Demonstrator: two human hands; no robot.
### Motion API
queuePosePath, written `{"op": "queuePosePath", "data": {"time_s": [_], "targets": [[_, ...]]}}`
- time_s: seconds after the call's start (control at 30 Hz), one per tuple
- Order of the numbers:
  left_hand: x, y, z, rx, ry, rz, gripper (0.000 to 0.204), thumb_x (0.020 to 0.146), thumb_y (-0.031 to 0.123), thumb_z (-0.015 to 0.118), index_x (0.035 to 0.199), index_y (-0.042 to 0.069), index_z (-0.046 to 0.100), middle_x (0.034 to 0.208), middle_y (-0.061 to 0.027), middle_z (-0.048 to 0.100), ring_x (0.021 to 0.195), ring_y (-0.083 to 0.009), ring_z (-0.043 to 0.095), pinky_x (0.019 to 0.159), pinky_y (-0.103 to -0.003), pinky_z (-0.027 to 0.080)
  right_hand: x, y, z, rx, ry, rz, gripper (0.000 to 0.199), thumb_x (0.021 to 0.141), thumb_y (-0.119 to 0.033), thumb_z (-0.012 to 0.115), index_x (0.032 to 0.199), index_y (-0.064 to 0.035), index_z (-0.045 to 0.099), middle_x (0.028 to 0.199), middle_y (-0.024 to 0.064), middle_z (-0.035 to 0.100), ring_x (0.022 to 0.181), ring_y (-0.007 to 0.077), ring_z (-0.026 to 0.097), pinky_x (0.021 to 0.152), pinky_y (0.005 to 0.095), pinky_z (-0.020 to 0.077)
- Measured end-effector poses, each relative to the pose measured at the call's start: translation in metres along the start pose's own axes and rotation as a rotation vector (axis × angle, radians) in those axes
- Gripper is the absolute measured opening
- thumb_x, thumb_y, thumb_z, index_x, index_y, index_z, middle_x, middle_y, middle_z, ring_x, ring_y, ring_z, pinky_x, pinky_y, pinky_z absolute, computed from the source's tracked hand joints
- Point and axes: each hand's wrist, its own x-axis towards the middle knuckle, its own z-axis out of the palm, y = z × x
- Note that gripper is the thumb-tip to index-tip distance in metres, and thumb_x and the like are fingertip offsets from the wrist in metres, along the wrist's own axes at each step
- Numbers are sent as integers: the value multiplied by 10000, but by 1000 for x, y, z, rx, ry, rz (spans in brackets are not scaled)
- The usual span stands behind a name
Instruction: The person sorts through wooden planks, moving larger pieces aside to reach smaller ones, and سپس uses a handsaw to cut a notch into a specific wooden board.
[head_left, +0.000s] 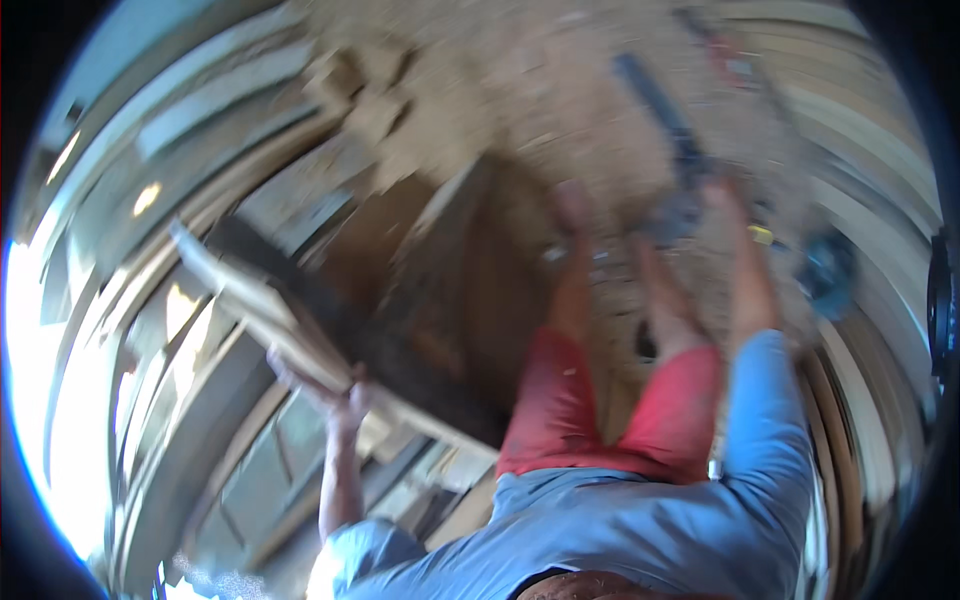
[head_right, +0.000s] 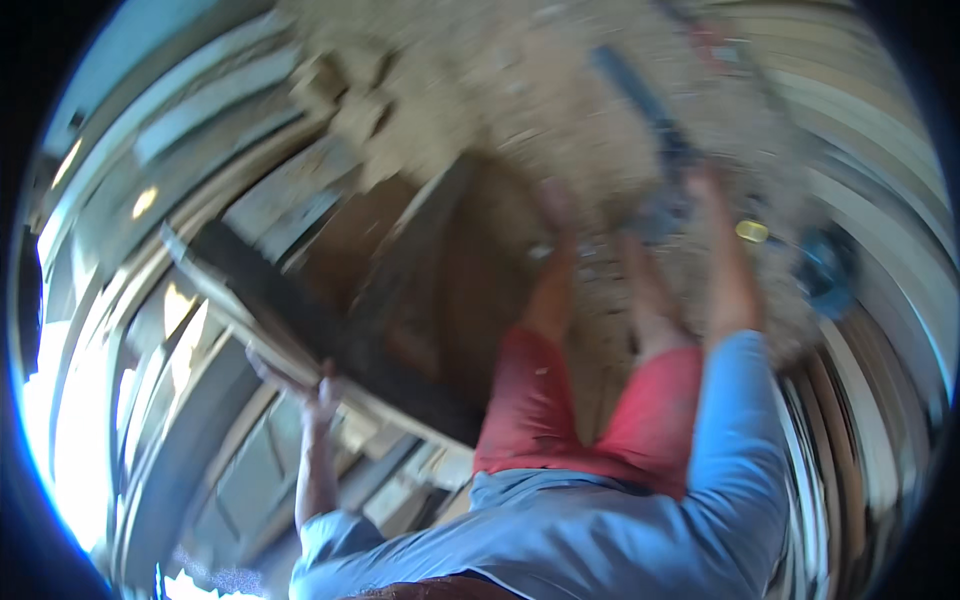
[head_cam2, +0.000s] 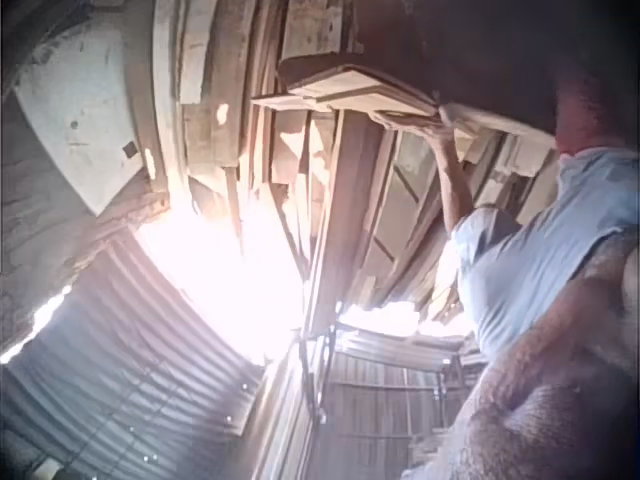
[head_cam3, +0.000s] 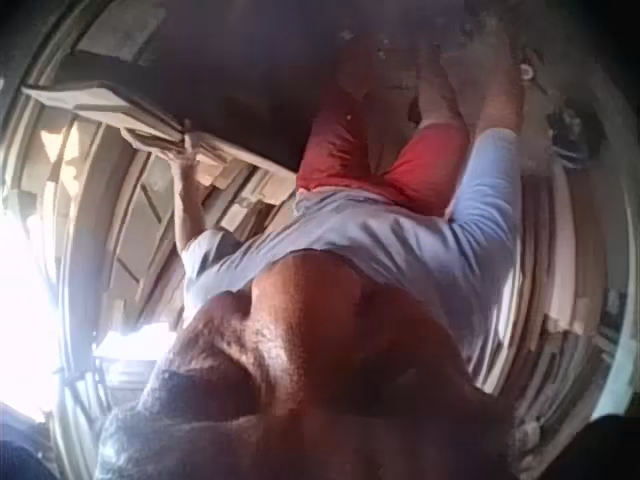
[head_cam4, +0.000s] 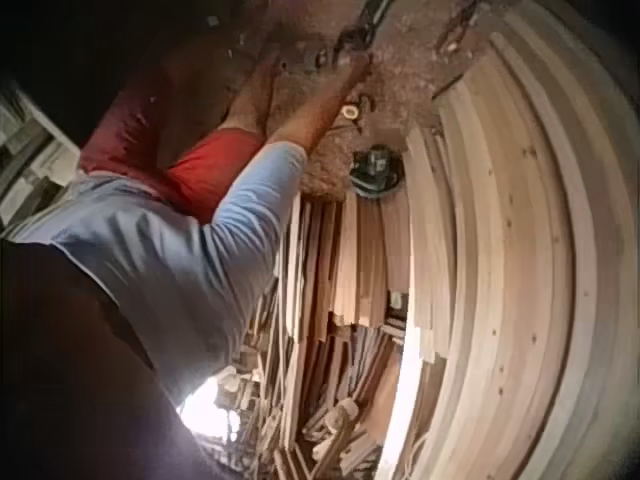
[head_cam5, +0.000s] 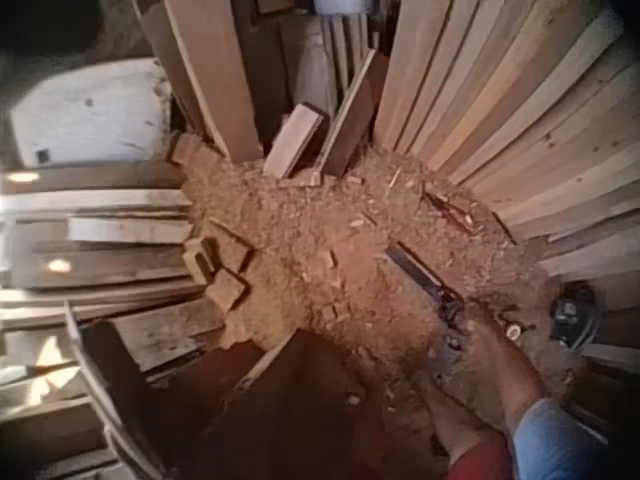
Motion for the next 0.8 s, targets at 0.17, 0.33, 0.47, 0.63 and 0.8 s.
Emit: {"op": "queuePosePath", "data": {"time_s": [0.17,0.33,0.47,0.63,0.8], "targets": [[-29,-18,-7,-1,-63,-106,1308,723,531,759,1576,-11,-71,1594,-296,60,1493,-447,98,1189,-584,141,24,-93,-12,-217,-44,194,544,870,-415,688,1270,-51,634,1193,229,677,1143,392,644,967,498,489],[-18,-3,-4,9,-45,-15,1277,742,547,718,1568,-20,-74,1571,-320,81,1469,-472,135,1168,-608,164,19,-120,0,-192,-138,158,456,882,-355,688,1239,-75,645,1178,228,686,1163,419,628,985,529,484],[-2,9,-9,77,-24,30,1220,726,502,716,1566,-48,22,1544,-367,153,1447,-517,182,1151,-619,193,-18,-117,58,-158,191,-66,325,882,-280,666,1137,-81,694,1091,246,694,1056,446,657,893,520,527],[5,18,-16,142,12,107,1192,681,400,743,1556,-74,88,1556,-371,173,1446,-529,190,1159,-609,183,-121,-227,-11,196,55,-86,353,901,-273,642,1114,5,684,1085,299,671,1073,475,628,924,528,497],[-1,15,-18,125,63,70,1170,665,533,760,1565,25,210,1539,-393,178,1333,-555,293,1091,-652,240,-201,-259,-28,270,5,-94,450,883,-329,683,1214,-25,654,1146,275,669,1151,436,615,971,489,478]]}}
